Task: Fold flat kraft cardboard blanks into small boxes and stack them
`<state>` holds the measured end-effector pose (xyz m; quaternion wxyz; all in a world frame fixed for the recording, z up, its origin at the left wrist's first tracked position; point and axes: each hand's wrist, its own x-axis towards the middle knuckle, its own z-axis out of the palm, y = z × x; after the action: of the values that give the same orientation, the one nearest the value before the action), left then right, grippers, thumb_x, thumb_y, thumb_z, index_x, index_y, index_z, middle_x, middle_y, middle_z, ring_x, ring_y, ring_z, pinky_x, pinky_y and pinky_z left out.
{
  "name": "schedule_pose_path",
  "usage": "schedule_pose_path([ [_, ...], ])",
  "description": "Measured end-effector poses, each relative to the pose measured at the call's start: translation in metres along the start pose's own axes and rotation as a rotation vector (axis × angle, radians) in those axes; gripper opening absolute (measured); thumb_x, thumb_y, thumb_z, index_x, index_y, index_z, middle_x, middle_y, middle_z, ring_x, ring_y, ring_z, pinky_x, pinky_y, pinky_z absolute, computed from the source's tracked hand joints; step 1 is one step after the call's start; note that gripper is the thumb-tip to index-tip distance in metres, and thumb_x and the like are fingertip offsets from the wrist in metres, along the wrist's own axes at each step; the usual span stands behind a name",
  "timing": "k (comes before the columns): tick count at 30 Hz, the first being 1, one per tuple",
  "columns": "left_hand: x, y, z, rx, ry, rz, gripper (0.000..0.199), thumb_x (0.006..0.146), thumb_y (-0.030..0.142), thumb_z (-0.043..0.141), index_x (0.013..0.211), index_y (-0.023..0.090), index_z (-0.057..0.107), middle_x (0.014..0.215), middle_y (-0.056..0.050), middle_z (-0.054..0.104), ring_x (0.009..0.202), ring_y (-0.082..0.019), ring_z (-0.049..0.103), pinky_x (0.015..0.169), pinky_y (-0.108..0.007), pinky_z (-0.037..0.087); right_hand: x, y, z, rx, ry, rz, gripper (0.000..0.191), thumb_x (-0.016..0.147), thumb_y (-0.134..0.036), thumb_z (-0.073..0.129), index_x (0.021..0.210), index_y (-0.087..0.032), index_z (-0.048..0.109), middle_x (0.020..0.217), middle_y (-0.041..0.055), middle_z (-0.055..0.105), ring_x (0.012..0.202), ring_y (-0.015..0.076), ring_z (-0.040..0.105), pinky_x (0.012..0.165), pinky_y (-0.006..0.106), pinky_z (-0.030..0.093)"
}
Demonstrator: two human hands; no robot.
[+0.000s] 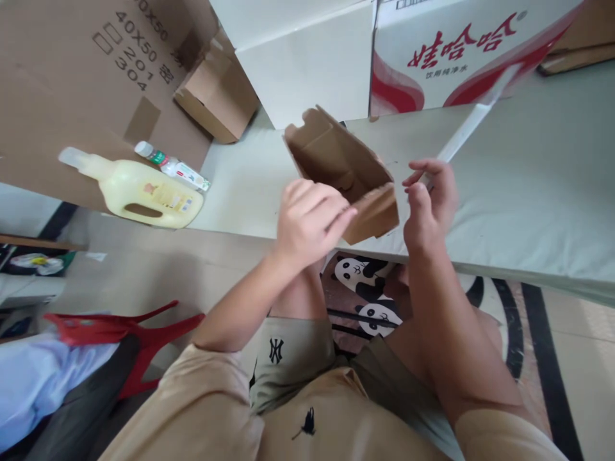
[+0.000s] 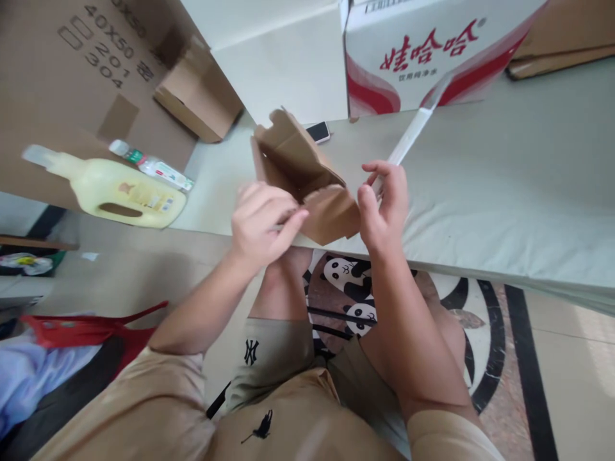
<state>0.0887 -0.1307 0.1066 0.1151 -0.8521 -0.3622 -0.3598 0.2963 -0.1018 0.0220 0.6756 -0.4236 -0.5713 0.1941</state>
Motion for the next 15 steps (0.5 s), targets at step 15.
schedule_pose_path([
  [15,-0.015,-0.019,0.016,-0.131,-0.192,-0.032,0.053,0.088,0.073,0.062,0.102,0.023,0.073,0.106,-0.009,0.075,0.11,-0.028,0.064,0.109,-0.052,0.042,-0.011,0.005,-0.015,-0.045,-0.06,0.113,0.034,0.089,-0.054,0.066,0.108,-0.026,0.065,0.092,0.0023,0.058,0.082,0.0184,0.058,0.08,0.039,0.051],
])
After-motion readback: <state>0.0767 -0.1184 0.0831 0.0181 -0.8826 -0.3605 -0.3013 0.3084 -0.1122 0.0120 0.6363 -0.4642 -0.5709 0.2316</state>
